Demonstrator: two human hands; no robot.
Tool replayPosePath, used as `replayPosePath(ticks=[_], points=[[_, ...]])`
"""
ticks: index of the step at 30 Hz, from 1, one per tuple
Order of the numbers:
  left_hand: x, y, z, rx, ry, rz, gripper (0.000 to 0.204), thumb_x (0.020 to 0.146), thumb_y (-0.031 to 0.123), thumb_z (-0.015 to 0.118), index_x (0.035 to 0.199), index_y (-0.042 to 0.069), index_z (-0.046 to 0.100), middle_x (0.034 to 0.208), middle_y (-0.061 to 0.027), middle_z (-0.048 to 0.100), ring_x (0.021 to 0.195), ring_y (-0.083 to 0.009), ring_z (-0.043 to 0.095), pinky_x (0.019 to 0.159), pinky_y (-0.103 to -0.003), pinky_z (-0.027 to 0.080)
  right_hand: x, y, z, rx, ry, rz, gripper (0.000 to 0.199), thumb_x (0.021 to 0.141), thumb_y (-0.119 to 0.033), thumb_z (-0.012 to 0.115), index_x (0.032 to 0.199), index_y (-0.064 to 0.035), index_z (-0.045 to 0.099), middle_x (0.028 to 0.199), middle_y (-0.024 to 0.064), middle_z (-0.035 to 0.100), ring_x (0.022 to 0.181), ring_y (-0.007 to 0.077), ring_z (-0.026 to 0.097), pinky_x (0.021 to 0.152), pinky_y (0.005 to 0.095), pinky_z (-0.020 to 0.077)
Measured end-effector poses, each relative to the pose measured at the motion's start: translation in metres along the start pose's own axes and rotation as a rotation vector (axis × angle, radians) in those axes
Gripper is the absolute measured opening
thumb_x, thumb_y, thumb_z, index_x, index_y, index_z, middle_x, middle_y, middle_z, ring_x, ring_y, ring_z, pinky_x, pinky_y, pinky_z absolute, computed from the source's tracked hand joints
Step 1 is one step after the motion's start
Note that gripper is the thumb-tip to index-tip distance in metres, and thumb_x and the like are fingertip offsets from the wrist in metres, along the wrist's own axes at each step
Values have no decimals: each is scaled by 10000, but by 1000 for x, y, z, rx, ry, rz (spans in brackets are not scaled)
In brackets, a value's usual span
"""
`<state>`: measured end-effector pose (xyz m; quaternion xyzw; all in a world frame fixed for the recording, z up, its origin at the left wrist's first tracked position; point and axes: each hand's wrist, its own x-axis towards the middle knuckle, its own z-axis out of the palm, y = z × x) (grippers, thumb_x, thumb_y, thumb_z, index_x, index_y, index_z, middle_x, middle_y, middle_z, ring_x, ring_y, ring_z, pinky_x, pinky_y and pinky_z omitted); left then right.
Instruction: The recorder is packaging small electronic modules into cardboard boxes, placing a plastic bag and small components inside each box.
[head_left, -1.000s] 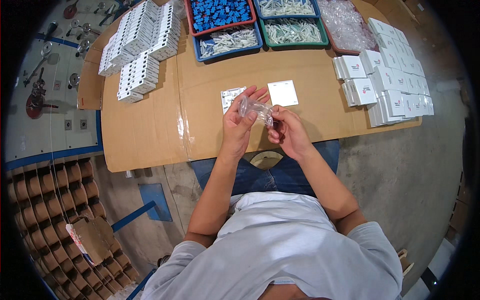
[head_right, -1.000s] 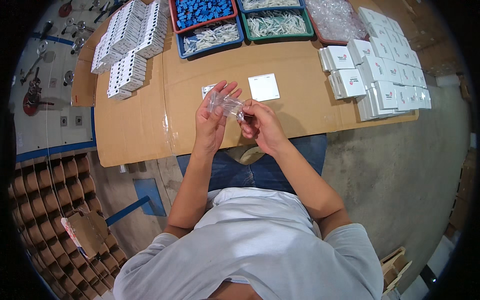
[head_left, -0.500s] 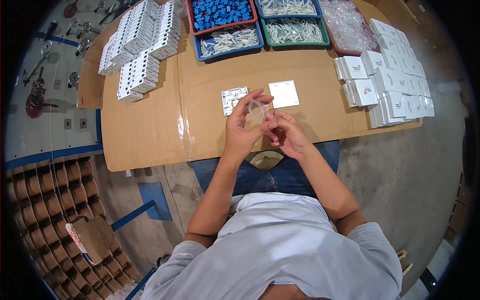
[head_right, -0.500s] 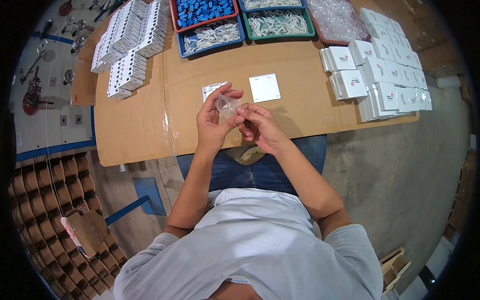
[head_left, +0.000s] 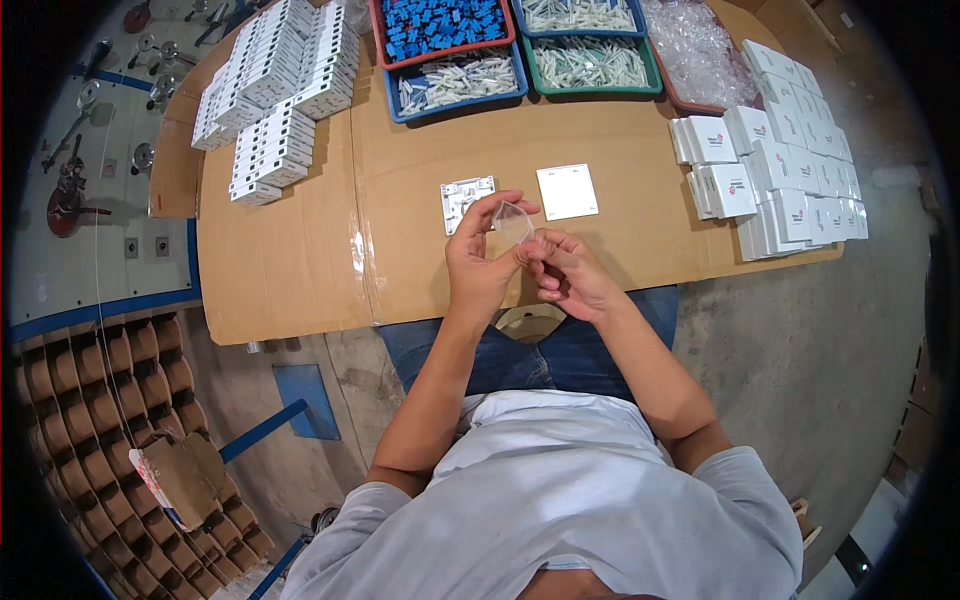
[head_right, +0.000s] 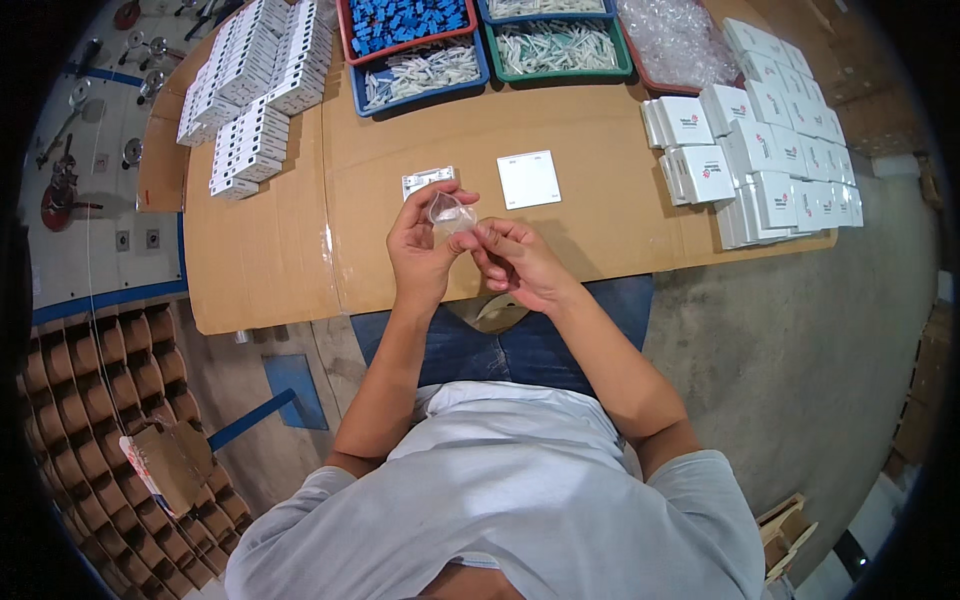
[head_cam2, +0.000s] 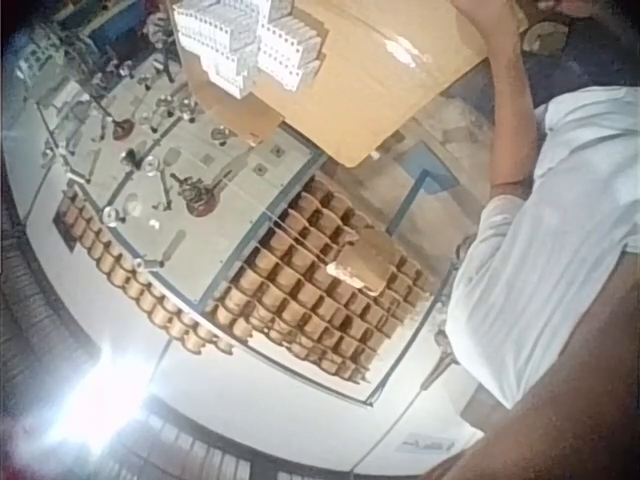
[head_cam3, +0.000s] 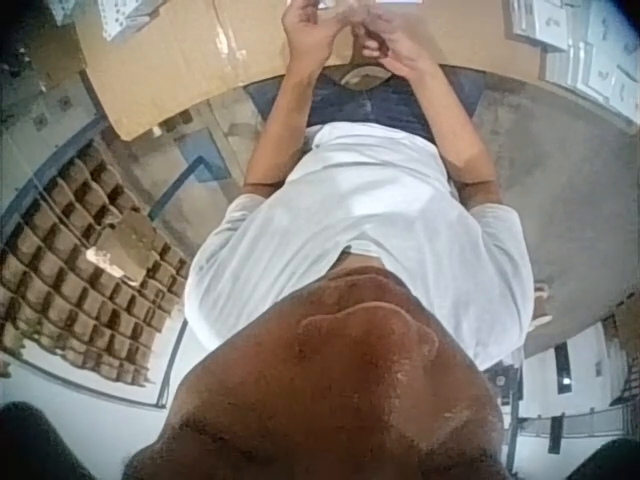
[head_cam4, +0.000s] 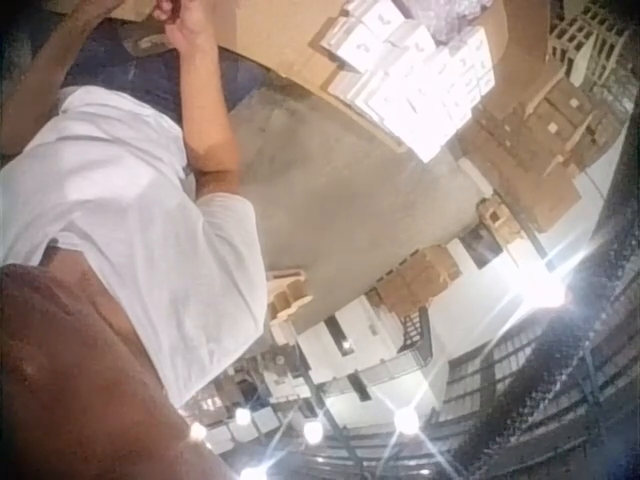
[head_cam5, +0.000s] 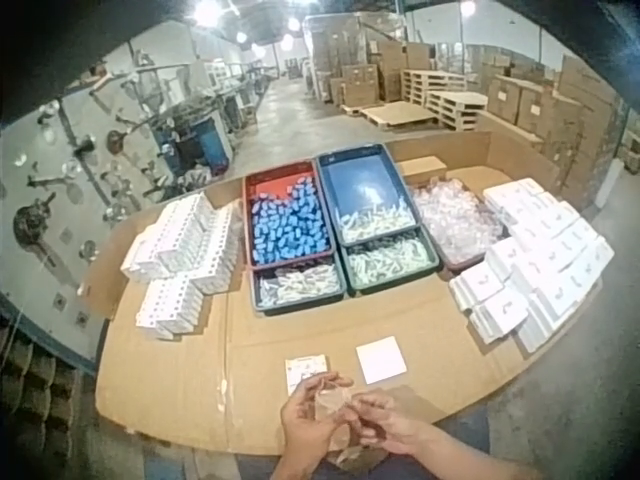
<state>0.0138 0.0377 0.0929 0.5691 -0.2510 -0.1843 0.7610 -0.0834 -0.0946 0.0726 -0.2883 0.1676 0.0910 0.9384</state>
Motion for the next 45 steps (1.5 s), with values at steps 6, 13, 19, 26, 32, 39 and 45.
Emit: replayPosePath(ticks=[6,13,19,26,32,39,45], points=[[2,-7,0,-70,134,10,540,879,223,818,1315,15,576,1067,-71,667,1058,-178,647,918,-302,499,3,-10,3,8,67,93,282,1054,-310,574,1085,-49,676,770,-1,609,570,56,484,482,214,384],[2,-19,-14,-50,238,-209,382,942,66,715,1290,45,558,1063,-3,572,991,-89,541,881,-240,445,23,-64,-28,-421,274,-101,248,1048,-239,552,1102,-29,671,854,45,693,651,98,595,562,240,481],[-21,-46,-27,10,164,-388,416,982,130,665,1348,52,484,1149,-30,554,1025,-106,538,885,-256,439,116,-194,-88,-1247,545,-793,174,964,-124,645,1091,-7,663,932,106,734,787,197,718,680,326,559],[-37,-24,-20,36,109,-460,417,990,140,666,1355,58,482,1139,-35,579,1016,-101,559,847,-254,456,197,-294,-74,-1855,500,-850,300,852,-91,716,1151,-107,686,1162,137,661,1048,330,653,888,426,531],[-33,-21,-21,9,108,-508,379,992,140,678,1331,78,520,1063,0,582,900,-53,540,761,-218,445,233,-341,-76,-2248,207,-605,488,734,-15,758,1194,-170,718,1323,168,566,1242,381,549,1065,429,473],[-11,-17,-22,15,90,-498,336,1002,146,652,1306,71,529,1073,8,566,911,-72,527,731,-232,431,240,-346,-72,-2323,174,-644,401,781,-86,752,1174,-141,696,1287,128,580,1247,346,548,1019,429,499],[-1,-13,-20,-8,74,-528,327,1000,142,656,1296,71,537,1084,6,568,944,-76,534,759,-229,440,262,-388,-96,-2214,388,-724,347,822,-126,734,1164,-107,678,1197,141,612,1120,338,621,907,421,526]])
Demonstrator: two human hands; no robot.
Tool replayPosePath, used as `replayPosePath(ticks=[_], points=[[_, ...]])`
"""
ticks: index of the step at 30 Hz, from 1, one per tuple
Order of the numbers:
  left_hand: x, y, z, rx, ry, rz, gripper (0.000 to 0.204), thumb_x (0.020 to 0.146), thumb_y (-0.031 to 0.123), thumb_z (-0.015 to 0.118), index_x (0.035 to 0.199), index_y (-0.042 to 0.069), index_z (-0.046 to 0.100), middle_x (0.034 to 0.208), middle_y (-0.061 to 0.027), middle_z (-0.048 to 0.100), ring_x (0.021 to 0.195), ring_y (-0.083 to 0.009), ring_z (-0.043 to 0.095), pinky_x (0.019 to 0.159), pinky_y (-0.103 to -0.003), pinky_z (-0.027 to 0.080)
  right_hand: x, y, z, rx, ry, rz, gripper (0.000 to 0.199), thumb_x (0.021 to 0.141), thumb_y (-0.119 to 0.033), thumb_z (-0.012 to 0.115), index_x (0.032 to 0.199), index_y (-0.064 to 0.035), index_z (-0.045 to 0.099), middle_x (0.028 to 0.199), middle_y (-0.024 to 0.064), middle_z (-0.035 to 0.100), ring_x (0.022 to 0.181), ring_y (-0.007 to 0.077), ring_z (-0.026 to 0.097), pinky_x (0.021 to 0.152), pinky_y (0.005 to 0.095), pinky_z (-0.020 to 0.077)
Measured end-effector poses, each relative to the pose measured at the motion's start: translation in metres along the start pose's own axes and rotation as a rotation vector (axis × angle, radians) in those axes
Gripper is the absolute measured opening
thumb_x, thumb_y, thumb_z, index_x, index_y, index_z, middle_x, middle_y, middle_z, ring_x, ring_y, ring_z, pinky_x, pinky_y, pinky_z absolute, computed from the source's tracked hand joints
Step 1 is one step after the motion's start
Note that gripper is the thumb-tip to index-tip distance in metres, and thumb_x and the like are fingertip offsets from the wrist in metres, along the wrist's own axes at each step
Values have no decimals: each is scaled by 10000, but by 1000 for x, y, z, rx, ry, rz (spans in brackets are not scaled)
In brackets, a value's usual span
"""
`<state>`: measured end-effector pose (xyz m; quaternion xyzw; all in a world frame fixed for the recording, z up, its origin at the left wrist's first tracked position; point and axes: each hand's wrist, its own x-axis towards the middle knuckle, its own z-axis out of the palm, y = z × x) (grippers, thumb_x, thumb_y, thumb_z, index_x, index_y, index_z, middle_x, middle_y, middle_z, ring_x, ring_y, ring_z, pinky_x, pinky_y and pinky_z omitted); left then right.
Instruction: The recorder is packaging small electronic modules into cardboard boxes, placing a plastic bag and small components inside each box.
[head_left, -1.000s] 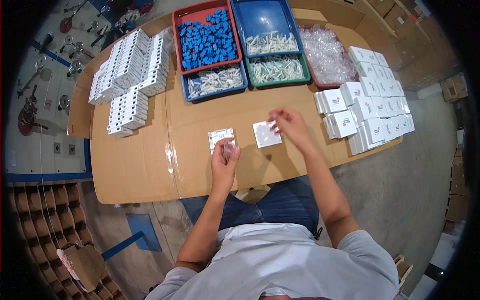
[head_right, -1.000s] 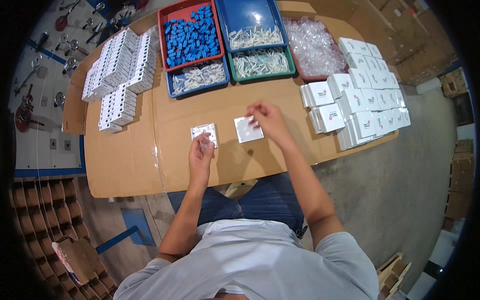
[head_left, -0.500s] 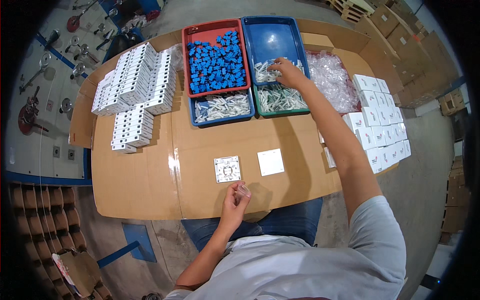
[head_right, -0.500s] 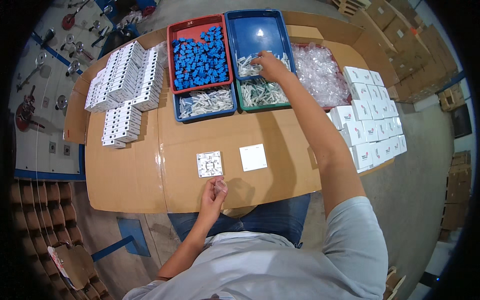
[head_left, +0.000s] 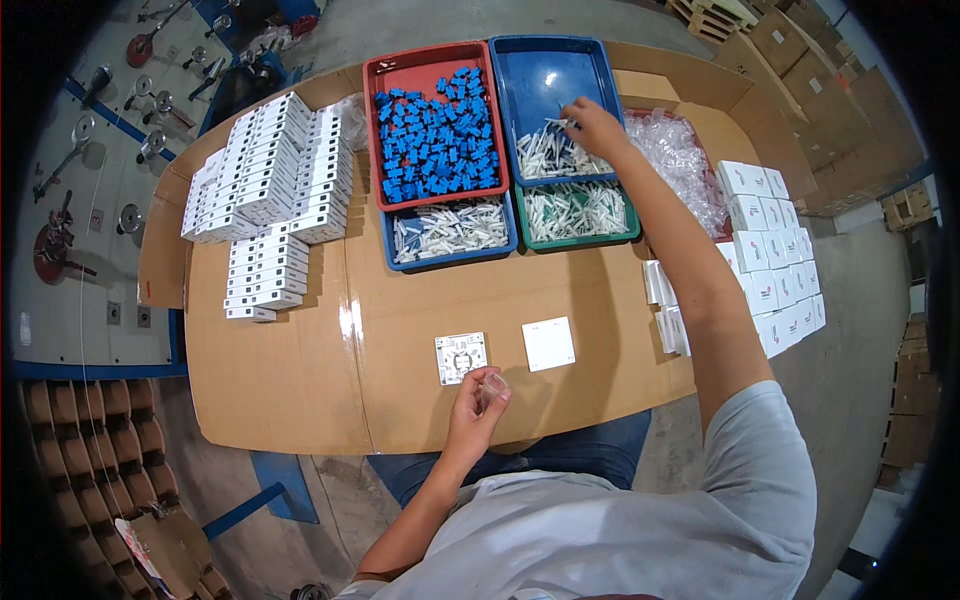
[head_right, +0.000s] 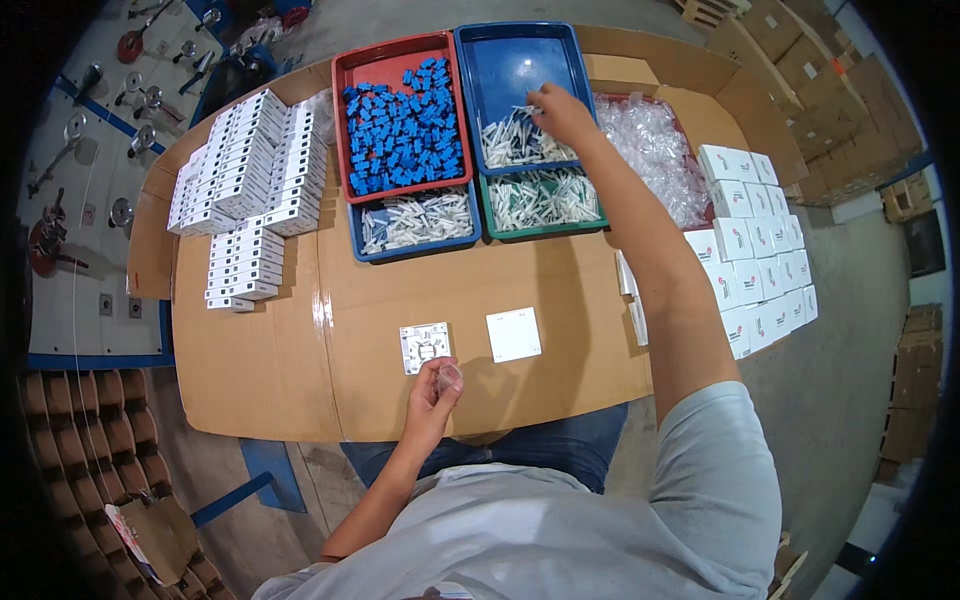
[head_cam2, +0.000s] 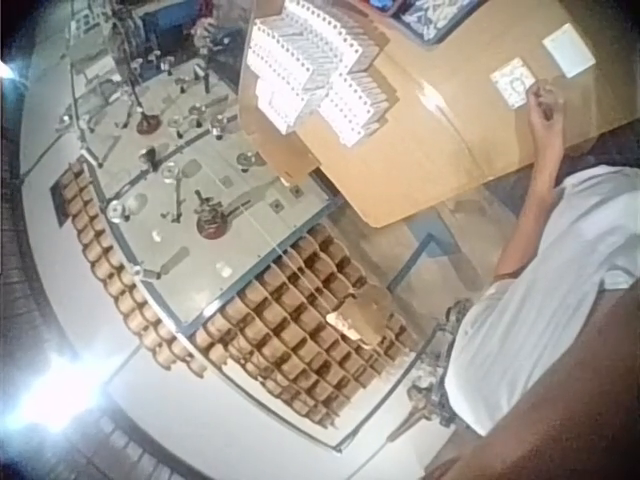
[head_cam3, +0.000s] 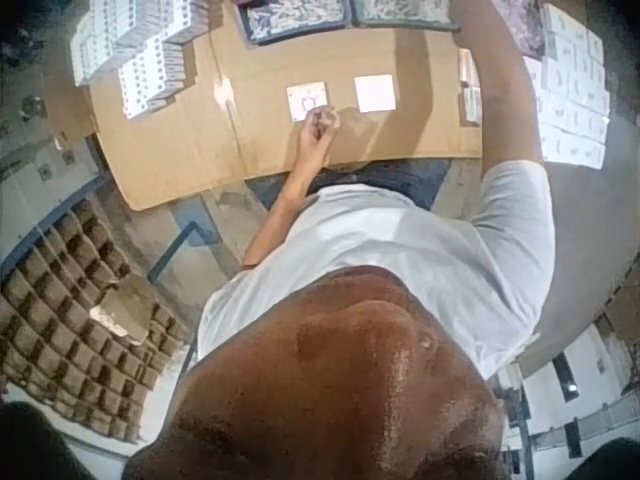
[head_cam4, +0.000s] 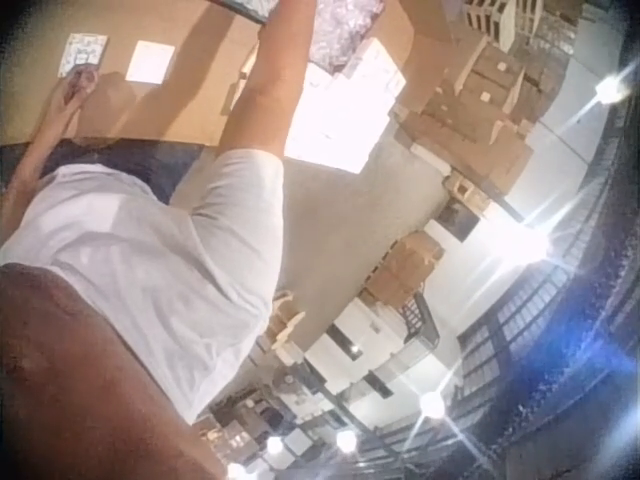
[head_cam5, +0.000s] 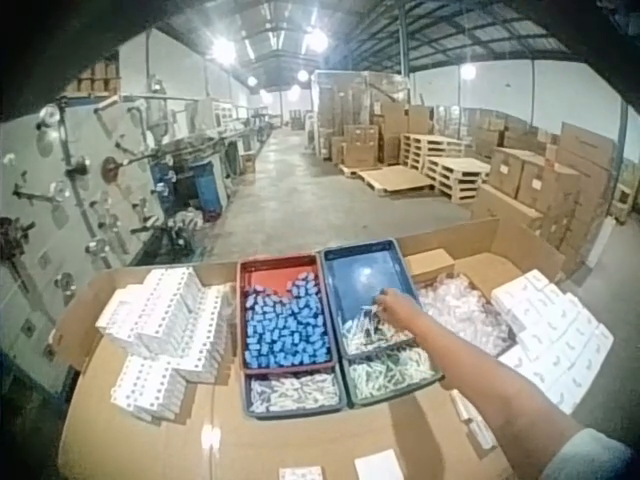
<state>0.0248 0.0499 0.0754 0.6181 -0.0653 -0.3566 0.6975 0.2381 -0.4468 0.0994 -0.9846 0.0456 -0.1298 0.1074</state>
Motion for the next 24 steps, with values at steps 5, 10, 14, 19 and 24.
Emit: replayPosePath(ticks=[5,10,14,19,24], points=[[4,-4,-4,-4,-14,2,326,989,80,654,1293,65,537,1091,-3,571,972,-79,540,795,-234,457,9,16,-7,136,76,114,247,828,-138,737,1059,-51,743,928,188,734,898,371,702,814,435,556],[10,1,0,-3,-7,18,345,961,90,708,1274,70,565,1049,2,611,951,-81,577,821,-239,463,-2,8,-17,252,1,206,303,820,-145,762,1103,-41,736,956,189,744,923,338,720,825,427,559],[11,1,3,15,-43,27,341,952,82,712,1265,63,578,1071,-17,634,986,-92,601,852,-244,473,-15,9,-12,268,220,321,326,821,-163,796,1122,-55,730,1028,158,727,910,309,708,811,405,557],[8,4,4,31,-54,42,351,941,88,724,1261,59,582,1080,-22,639,994,-108,613,870,-264,482,-32,13,-6,86,220,207,250,855,-148,703,1093,-73,714,1054,162,705,993,355,679,865,456,541],[7,9,-3,93,-22,79,358,927,99,739,1253,64,596,1097,-28,644,999,-122,618,902,-282,483,-47,-25,-2,36,16,255,180,870,-173,662,1023,-92,711,962,144,680,938,369,666,824,477,536]])
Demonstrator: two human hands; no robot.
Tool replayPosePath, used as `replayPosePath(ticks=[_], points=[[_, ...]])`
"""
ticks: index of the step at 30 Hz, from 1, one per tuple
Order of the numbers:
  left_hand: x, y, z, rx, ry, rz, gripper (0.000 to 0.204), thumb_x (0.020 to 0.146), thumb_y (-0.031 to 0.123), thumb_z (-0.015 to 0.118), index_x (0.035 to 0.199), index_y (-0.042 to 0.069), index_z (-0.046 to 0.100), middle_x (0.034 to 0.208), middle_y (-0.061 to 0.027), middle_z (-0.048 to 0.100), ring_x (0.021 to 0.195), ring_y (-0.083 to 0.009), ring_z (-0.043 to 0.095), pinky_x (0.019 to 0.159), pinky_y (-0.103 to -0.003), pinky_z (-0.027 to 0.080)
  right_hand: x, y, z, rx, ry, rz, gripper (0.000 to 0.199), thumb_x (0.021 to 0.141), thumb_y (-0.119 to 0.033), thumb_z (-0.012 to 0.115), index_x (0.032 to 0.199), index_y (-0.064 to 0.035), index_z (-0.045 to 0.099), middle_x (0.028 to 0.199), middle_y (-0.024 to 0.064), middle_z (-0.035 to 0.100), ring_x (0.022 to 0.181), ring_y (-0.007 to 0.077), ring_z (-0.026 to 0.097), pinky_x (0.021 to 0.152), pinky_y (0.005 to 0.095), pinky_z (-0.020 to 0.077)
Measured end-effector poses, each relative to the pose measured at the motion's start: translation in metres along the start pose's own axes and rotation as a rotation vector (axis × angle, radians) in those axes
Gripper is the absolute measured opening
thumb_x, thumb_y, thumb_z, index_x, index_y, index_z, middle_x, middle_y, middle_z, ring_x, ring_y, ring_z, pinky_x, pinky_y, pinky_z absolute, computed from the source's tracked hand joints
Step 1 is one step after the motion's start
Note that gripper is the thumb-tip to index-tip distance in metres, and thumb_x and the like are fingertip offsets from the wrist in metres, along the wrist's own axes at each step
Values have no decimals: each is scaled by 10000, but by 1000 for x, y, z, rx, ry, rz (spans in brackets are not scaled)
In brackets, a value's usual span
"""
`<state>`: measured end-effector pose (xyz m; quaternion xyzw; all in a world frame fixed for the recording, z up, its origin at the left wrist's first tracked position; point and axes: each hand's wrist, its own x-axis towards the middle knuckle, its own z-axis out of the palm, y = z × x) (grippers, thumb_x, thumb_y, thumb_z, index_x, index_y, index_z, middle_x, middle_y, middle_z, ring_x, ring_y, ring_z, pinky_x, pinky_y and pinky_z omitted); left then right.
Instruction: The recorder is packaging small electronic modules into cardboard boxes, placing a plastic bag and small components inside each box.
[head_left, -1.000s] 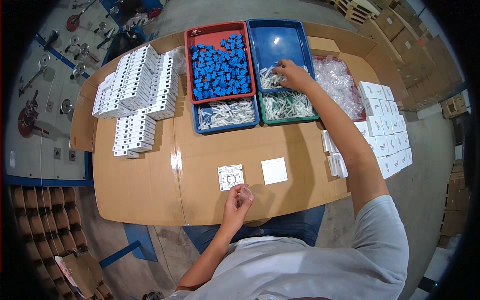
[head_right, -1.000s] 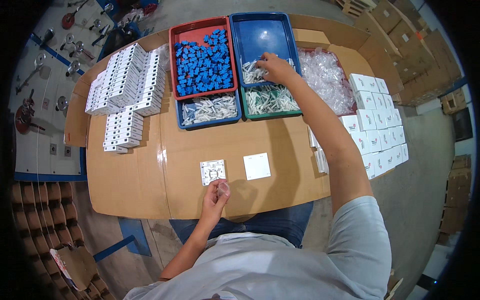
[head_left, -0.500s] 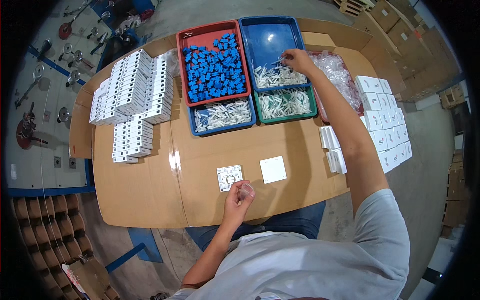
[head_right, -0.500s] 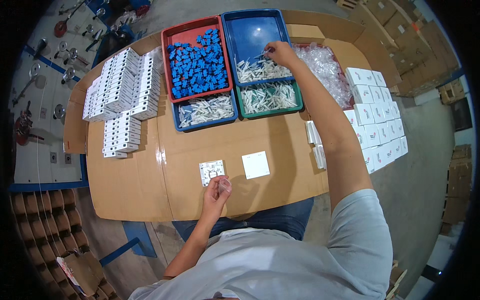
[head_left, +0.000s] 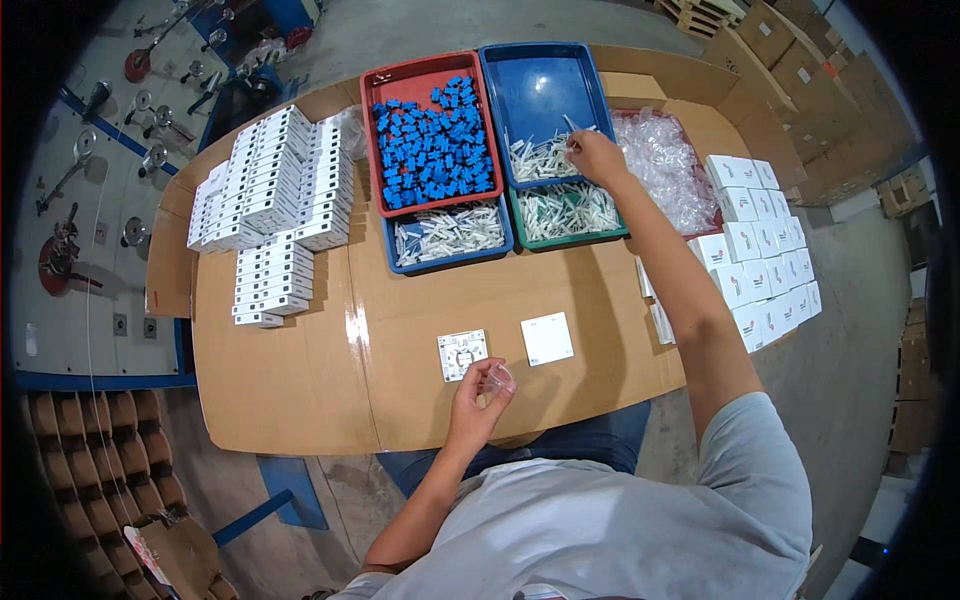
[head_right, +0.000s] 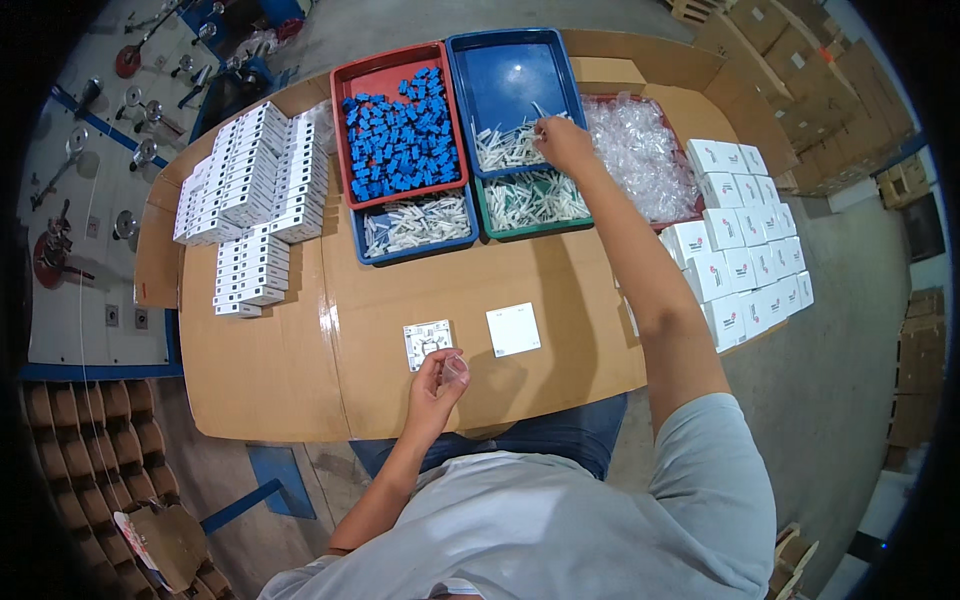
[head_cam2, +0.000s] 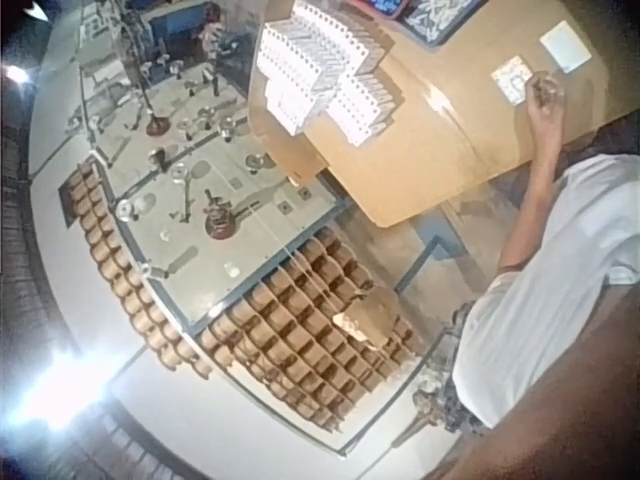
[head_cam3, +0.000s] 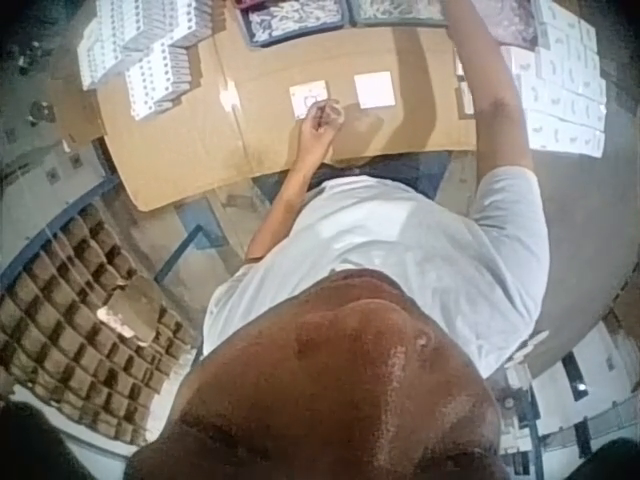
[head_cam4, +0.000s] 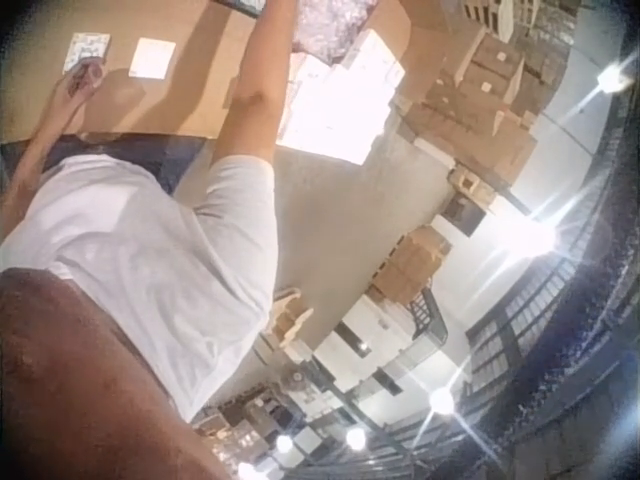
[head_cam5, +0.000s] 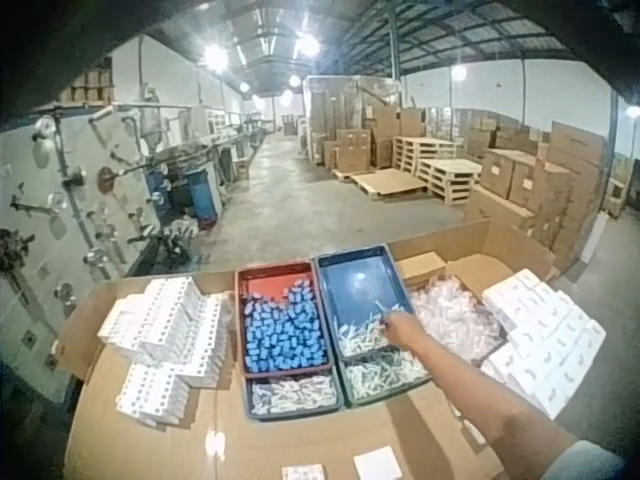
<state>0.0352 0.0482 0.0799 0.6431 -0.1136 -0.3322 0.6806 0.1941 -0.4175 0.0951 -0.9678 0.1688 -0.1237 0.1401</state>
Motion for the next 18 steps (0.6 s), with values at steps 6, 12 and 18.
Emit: replayPosePath(ticks=[6,12,18], points=[[1,15,-1,21,10,54,381,912,103,754,1258,67,599,1103,-36,648,1034,-136,624,938,-299,479,-10,-18,-5,-19,61,77,198,891,-228,670,1028,-116,757,1018,136,694,989,356,674,845,458,545],[2,20,-6,19,30,87,403,895,93,771,1257,59,597,1090,-36,653,1043,-144,626,951,-304,480,-23,-2,-8,-21,106,124,227,922,-288,664,1042,-142,791,1006,138,736,954,359,698,813,473,555],[16,49,1,202,135,257,478,823,115,836,1256,56,642,1123,-57,674,1061,-173,632,954,-315,480,-83,-32,-46,713,102,337,253,907,-248,748,1064,-52,776,880,85,754,756,172,719,618,299,534]])
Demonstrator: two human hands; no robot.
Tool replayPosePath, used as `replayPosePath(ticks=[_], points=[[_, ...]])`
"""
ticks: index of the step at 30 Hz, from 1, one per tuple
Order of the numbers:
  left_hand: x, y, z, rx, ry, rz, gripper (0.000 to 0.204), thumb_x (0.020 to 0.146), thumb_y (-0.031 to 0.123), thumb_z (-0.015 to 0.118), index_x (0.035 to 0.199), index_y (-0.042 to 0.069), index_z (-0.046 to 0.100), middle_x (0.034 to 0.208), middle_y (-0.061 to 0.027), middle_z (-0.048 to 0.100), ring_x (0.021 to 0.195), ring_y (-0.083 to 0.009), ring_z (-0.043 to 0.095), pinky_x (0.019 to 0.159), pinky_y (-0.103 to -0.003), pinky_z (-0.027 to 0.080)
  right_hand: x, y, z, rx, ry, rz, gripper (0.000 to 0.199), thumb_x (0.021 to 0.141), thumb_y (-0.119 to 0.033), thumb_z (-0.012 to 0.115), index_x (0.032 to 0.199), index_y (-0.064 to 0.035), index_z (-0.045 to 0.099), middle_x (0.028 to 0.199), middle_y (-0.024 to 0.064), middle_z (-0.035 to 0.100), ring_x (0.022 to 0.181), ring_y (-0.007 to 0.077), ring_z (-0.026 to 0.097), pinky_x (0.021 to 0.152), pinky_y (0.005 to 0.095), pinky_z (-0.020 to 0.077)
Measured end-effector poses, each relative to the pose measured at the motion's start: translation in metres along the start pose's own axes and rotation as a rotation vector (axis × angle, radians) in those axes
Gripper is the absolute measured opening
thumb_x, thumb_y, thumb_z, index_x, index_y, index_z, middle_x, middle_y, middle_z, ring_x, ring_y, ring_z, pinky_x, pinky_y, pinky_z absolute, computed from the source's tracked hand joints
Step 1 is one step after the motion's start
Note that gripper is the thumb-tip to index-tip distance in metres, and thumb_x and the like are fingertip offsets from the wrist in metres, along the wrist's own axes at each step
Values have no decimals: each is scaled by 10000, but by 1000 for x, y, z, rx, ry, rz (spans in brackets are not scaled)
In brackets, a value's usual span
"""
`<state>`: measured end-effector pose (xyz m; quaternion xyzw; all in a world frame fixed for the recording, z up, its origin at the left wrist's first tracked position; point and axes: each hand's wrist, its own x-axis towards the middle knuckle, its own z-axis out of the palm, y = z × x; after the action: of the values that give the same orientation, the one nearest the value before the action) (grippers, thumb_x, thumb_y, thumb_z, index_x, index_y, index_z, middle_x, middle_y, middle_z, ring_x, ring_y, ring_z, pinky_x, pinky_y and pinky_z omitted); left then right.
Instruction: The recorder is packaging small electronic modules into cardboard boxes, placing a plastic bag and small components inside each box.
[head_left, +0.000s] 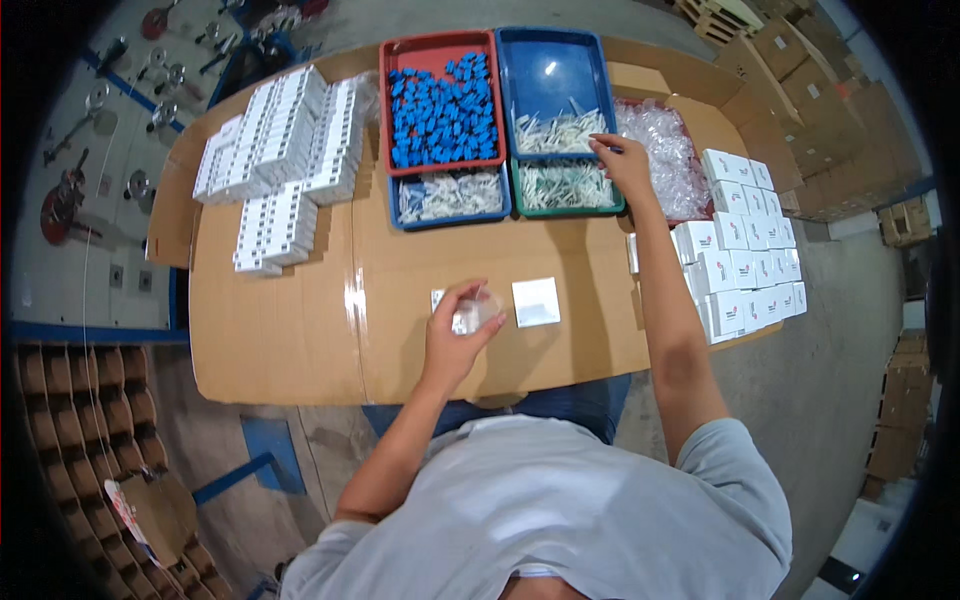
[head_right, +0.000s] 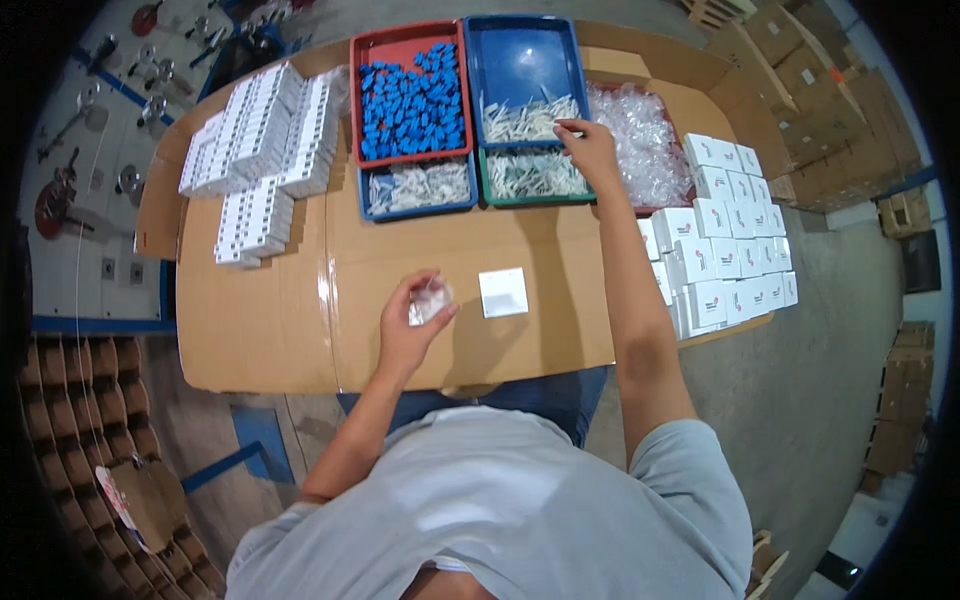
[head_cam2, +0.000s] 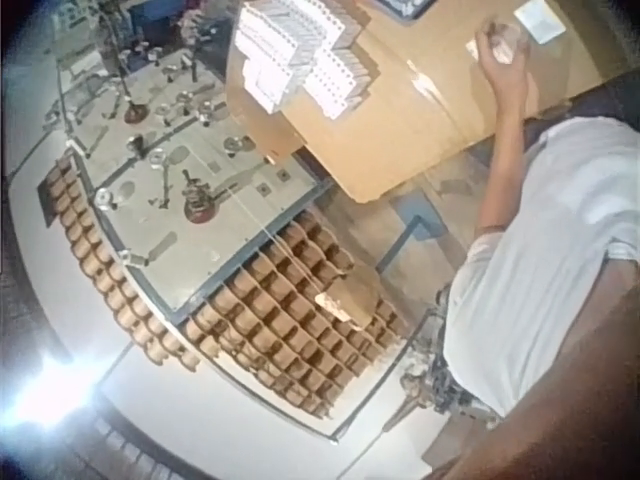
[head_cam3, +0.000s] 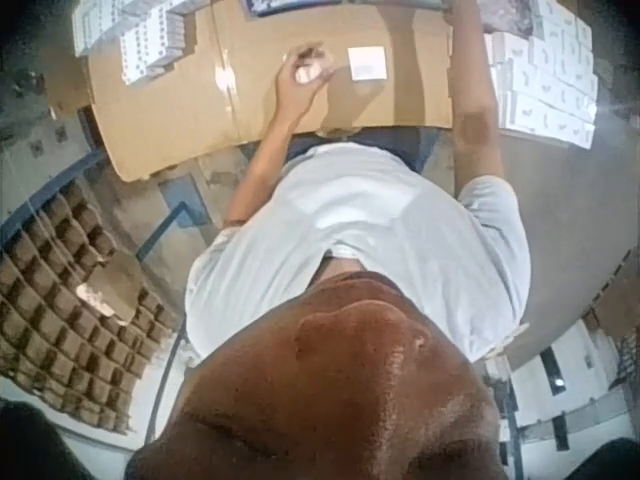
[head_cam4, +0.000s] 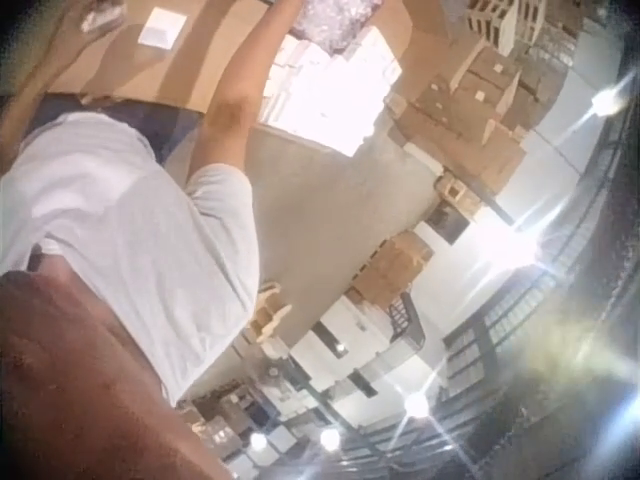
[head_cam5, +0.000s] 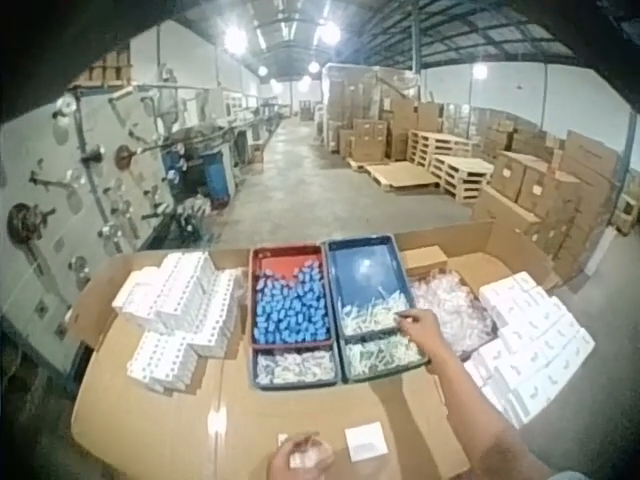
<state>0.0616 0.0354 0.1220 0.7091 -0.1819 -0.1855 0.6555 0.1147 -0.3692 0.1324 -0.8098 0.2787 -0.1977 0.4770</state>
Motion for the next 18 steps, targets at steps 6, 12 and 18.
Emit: replayPosePath(ticks=[6,12,18], points=[[23,29,5,130,-91,235,506,799,127,840,1257,44,643,1228,-82,657,1170,-220,610,1015,-350,456,-144,-66,-8,232,-200,45,221,946,-177,724,1118,-38,743,864,16,713,687,56,591,570,229,467],[14,26,9,203,-122,311,525,792,188,848,1268,71,662,1216,-102,657,1163,-277,602,1007,-368,468,-221,-104,1,257,-308,2,194,978,-142,678,1118,-17,729,926,23,715,723,76,599,619,227,474],[2,22,6,62,-263,168,489,864,238,803,1292,61,649,1176,-109,680,1092,-251,649,971,-353,494,-234,-126,9,-87,-443,-245,172,941,-138,716,1065,-23,740,825,27,662,683,88,544,608,243,424]])
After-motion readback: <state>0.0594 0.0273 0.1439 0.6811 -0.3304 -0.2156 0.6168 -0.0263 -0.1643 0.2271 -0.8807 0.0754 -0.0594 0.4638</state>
